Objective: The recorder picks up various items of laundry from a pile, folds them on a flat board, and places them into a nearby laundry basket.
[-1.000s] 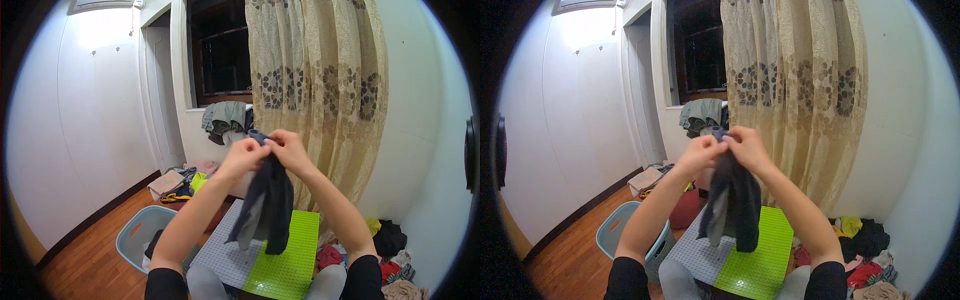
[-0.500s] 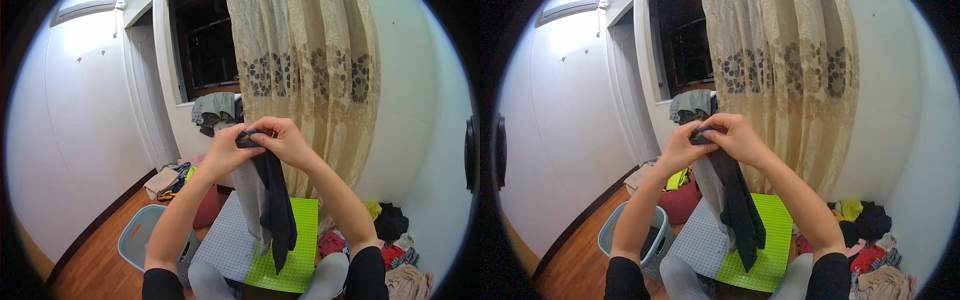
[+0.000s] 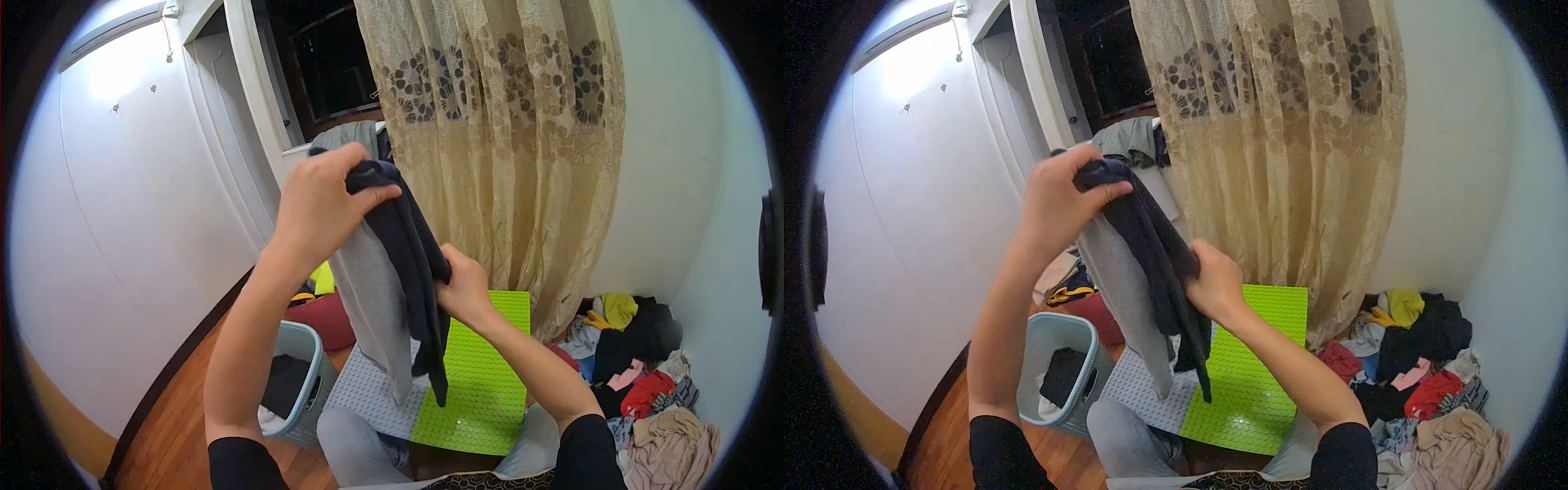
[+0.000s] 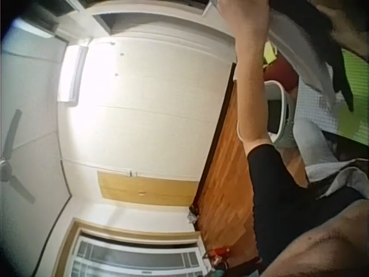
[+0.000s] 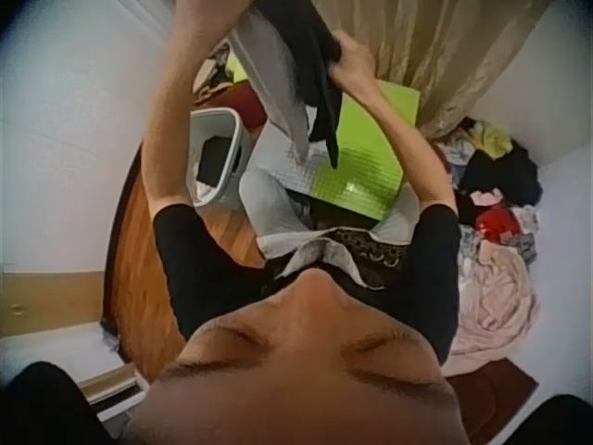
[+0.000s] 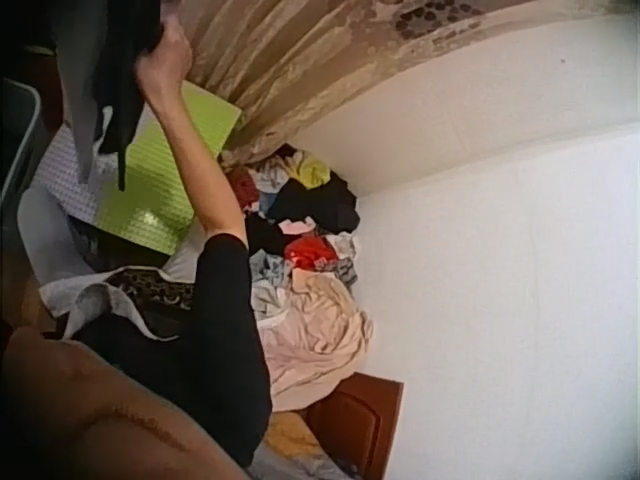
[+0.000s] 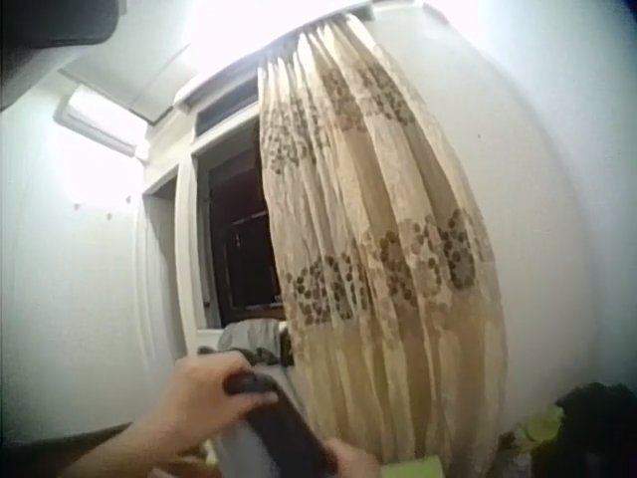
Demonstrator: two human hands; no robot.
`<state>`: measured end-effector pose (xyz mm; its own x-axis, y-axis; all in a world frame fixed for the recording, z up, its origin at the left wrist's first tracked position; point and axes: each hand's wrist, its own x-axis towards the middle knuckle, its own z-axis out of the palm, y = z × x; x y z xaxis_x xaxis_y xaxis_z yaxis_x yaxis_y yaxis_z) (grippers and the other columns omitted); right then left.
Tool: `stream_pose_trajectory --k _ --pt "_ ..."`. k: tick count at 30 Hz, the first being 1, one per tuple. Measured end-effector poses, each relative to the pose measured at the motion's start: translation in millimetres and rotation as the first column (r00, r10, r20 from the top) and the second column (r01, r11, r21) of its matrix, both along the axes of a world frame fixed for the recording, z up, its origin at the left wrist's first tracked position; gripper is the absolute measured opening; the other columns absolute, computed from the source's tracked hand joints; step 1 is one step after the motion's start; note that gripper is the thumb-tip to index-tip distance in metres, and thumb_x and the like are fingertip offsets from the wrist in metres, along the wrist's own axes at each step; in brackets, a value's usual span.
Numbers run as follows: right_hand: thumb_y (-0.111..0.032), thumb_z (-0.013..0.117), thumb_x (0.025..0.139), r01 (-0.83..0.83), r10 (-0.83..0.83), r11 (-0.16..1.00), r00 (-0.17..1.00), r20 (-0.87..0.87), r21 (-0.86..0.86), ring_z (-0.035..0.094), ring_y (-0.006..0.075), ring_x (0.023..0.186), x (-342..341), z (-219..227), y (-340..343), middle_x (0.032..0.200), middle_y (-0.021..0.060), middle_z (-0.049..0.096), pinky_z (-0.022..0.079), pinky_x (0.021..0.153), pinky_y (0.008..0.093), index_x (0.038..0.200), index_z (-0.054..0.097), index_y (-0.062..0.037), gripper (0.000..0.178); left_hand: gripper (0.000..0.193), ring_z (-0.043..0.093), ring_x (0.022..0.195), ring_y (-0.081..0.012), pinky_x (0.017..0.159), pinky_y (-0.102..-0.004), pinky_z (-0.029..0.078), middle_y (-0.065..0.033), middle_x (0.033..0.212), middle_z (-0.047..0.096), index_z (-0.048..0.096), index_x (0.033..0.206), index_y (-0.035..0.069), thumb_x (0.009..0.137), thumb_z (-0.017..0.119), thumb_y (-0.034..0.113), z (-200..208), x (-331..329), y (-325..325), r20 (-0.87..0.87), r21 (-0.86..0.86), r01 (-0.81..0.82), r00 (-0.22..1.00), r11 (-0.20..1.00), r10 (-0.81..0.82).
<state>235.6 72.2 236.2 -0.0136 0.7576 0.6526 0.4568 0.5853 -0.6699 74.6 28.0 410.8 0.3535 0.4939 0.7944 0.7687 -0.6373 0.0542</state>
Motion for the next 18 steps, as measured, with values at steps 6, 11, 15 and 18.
stream_pose_trajectory --k 6,11,15,18 --pt "0.001 0.057 0.063 0.107 -0.111 0.994 0.982 0.154 0.036 0.056 0.0354 0.082 9 -55 1 0.088 0.0139 0.058 0.044 0.067 0.0441 0.095 0.05 -0.0078 0.035 0.034 0.057 0.066 -0.0322 0.061 -0.0379 0.043 -0.0153 0.067 0.058 0.055 0.074 0.001 0.067 0.073 0.029 16 -10 0 -0.095 0.103 -0.124 0.986 0.987 0.134" --pt "0.004 0.057 0.062 0.179 -0.212 0.96 0.967 0.138 0.216 0.056 0.0345 0.079 8 -85 -11 0.09 0.0143 0.055 0.045 0.067 0.0428 0.111 0.047 -0.0091 0.052 0.031 0.056 0.062 -0.0297 0.059 -0.0348 0.043 -0.0155 0.064 0.056 0.054 0.074 -0.001 0.068 0.072 0.024 21 -12 8 -0.103 0.186 -0.154 0.979 0.97 0.175" --pt "0.004 0.057 0.065 0.185 -0.235 0.945 0.958 0.167 0.27 0.057 0.0338 0.078 7 -130 -24 0.092 0.0166 0.057 0.047 0.064 0.0392 0.121 0.041 -0.0118 0.061 0.032 0.057 0.067 -0.0334 0.061 -0.0383 0.043 -0.0176 0.067 0.058 0.055 0.076 -0.001 0.069 0.071 0.025 24 -9 16 -0.122 0.234 -0.198 0.965 0.952 0.231" --pt "-0.002 0.057 0.069 0.043 -0.209 0.899 0.917 0.34 0.436 0.058 0.0281 0.07 4 -142 -42 0.092 0.0147 0.056 0.049 0.058 0.0342 0.119 0.05 -0.0181 0.053 0.032 0.058 0.069 -0.0344 0.062 -0.0393 0.043 -0.0184 0.07 0.058 0.055 0.077 -0.001 0.07 0.07 0.026 25 -8 24 -0.141 0.269 -0.217 0.955 0.938 0.261"
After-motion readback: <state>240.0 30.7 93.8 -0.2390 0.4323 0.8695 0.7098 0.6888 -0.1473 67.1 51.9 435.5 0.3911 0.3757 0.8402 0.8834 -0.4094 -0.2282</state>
